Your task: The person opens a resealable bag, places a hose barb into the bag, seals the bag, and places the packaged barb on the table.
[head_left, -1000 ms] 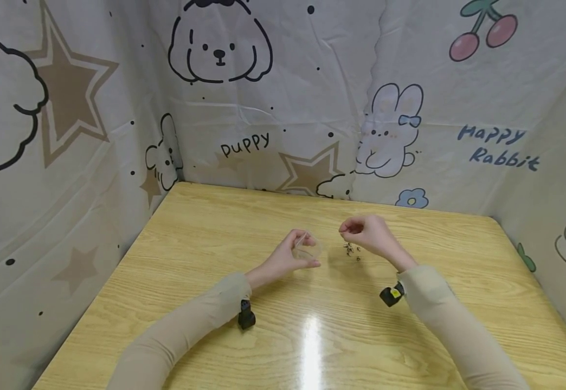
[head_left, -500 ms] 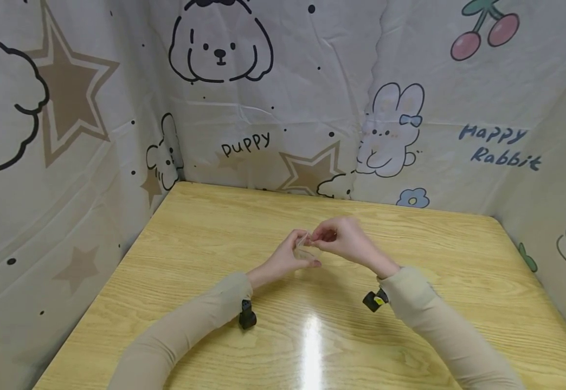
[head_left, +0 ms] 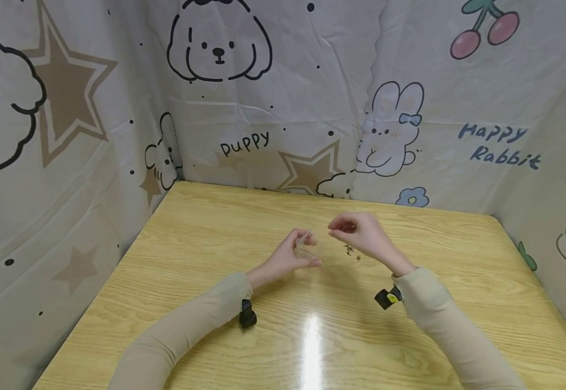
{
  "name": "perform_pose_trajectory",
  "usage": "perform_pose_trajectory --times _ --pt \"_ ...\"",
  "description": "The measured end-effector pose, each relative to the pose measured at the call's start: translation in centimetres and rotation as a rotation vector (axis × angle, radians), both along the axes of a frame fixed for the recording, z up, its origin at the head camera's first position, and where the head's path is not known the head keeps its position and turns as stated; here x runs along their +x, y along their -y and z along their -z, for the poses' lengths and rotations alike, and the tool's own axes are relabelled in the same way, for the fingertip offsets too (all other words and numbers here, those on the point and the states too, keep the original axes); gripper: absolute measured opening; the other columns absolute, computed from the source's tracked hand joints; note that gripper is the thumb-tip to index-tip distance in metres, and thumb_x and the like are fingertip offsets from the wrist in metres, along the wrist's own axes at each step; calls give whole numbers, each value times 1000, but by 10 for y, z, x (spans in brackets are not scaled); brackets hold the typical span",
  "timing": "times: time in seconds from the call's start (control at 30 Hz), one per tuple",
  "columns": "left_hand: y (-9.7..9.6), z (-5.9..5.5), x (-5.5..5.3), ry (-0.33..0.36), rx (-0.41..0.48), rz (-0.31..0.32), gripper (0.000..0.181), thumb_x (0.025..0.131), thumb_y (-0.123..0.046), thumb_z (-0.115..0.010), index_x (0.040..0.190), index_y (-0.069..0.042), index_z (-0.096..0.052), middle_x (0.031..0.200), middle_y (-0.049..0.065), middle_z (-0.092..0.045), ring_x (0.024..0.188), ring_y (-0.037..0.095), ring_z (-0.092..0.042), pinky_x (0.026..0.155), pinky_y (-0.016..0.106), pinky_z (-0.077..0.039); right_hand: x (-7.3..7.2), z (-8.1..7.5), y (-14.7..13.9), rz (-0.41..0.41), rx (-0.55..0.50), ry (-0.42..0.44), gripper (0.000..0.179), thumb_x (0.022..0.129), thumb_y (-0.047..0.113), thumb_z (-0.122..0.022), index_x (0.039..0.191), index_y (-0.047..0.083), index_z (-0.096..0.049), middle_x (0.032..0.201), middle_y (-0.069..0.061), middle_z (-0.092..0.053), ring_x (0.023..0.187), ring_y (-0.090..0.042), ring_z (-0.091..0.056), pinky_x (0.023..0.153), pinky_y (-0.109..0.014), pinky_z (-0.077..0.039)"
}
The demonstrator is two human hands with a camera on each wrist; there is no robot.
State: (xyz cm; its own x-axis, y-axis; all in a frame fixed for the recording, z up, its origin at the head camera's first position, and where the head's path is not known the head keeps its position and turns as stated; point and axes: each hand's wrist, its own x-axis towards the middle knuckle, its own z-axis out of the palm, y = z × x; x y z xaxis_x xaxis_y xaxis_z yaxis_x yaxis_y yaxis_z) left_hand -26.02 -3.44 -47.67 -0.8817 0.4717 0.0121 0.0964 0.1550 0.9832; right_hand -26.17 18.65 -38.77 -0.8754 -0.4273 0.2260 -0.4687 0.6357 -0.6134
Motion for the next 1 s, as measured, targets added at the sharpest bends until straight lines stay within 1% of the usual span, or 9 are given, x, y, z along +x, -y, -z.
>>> perform_pose_trajectory --times 0.2,0.3,0.37,0.47,0.57,0.67,0.8,0.87,1.0 --pt "0 0 0 2 -9 -2 65 85 -17 -80 137 -15 -41 138 13 -55 100 21 -70 91 32 -56 -5 19 -26 90 17 -31 12 91 12 -71 99 4 -74 94 -10 -75 82 -18 -69 74 -23 -58" --pt "0 1 0 5 -7 0 65 84 -15 -80 137 -14 -41 139 13 -54 97 19 -71 91 30 -56 -6 31 -38 134 40 -29 13 91 10 -71 100 1 -73 93 -12 -75 81 -18 -69 72 -22 -56" --pt "1 1 0 1 -8 -1 65 84 -15 -80 137 -14 -41 139 13 -54 95 19 -71 91 30 -56 -7 39 -45 165 60 -5 14 91 11 -71 100 1 -73 93 -13 -75 79 -19 -68 71 -23 -55" --pt "1 -1 0 -3 -11 -1 66 84 -14 -80 137 -14 -42 139 13 -54 95 19 -72 90 29 -56 -11 50 -54 199 83 25 15 91 10 -70 100 -1 -72 93 -16 -74 79 -22 -68 71 -29 -56" --pt "1 -1 0 -7 -7 0 66 85 -13 -79 138 -13 -41 139 14 -54 95 21 -72 90 29 -56 -15 61 -61 225 90 68 15 90 9 -70 100 -3 -72 95 -18 -74 83 -27 -69 77 -39 -58" --pt "2 -1 0 -5 0 6 66 85 -12 -79 139 -12 -40 140 15 -53 97 24 -72 90 31 -57 -20 72 -65 252 103 131 17 90 11 -70 101 -1 -71 98 -18 -74 86 -28 -69 82 -43 -58" --pt "2 -1 0 -12 -11 3 67 85 -12 -79 139 -13 -41 140 13 -53 97 23 -72 92 31 -56 -25 81 -68 274 119 194 19 90 15 -72 101 1 -71 97 -16 -73 86 -24 -68 81 -39 -57" --pt "2 -2 0 -17 -17 0 67 84 -13 -79 139 -14 -41 140 12 -54 97 23 -71 93 32 -56 -26 84 -69 279 120 206 19 89 16 -73 101 1 -71 95 -14 -74 84 -21 -67 79 -36 -56" --pt "2 -3 1 -33 -25 -6 66 84 -14 -79 138 -14 -42 138 11 -55 105 24 -68 96 33 -54 -29 85 -68 274 127 204 19 88 17 -74 98 1 -72 92 -13 -74 80 -18 -66 75 -32 -55"
